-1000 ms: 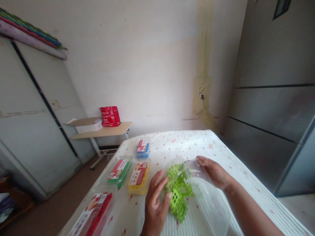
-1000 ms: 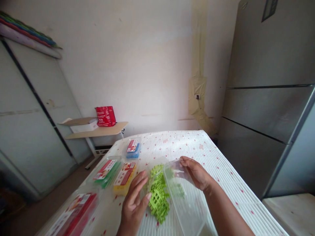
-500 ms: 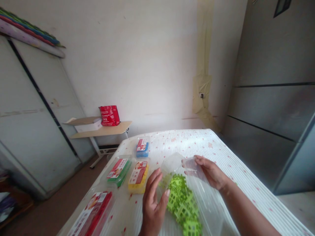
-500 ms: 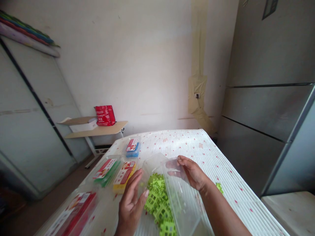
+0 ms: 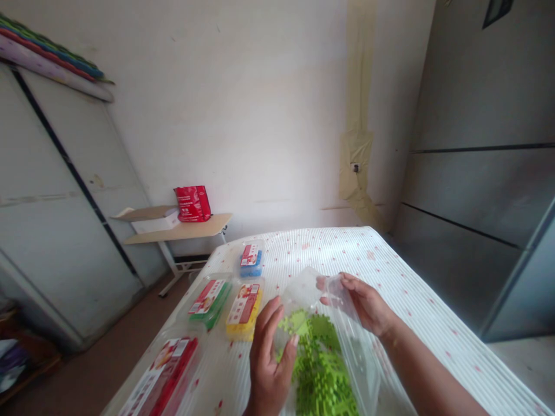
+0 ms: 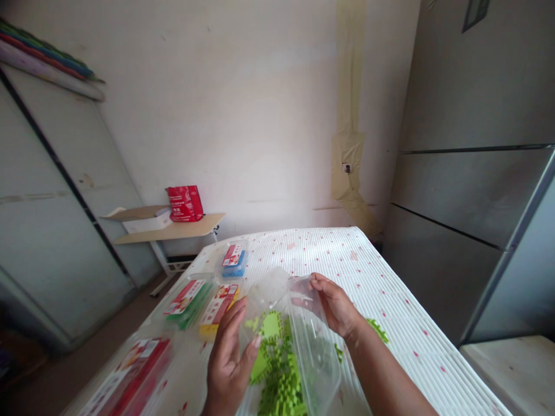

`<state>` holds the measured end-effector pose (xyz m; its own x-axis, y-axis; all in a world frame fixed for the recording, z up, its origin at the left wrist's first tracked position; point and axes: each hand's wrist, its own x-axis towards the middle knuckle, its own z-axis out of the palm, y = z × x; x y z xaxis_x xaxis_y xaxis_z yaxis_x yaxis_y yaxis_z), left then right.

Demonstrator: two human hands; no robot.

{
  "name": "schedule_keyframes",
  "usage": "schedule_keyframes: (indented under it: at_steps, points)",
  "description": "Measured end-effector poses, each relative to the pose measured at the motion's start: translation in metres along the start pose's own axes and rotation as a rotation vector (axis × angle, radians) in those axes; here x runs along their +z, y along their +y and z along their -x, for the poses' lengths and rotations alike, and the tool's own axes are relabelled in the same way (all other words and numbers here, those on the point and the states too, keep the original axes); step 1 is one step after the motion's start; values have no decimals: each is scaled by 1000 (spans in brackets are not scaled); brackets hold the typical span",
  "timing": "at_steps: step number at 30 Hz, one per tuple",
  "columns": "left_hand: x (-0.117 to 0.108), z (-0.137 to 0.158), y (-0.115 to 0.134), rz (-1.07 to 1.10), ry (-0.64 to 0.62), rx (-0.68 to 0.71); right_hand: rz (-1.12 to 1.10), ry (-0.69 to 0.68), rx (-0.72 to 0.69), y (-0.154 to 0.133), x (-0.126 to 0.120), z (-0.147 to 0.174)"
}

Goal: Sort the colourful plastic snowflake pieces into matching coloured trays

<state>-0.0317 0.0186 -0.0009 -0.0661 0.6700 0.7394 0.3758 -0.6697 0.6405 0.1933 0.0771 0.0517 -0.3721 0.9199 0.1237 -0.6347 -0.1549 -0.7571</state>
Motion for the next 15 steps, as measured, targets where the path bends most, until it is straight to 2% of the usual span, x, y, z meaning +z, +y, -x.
schedule_keyframes:
  at_steps: [5, 8, 15]
  points:
    - [-3, -1, 6, -31, 35, 39, 62, -15, -16, -4, 3, 1]
    - [-2, 0, 8, 19, 64, 12, 106, -4, -28, -6, 4, 2]
    - [5, -1, 6, 273, 221, -292, 156, 45, -70, -13, 9, 3]
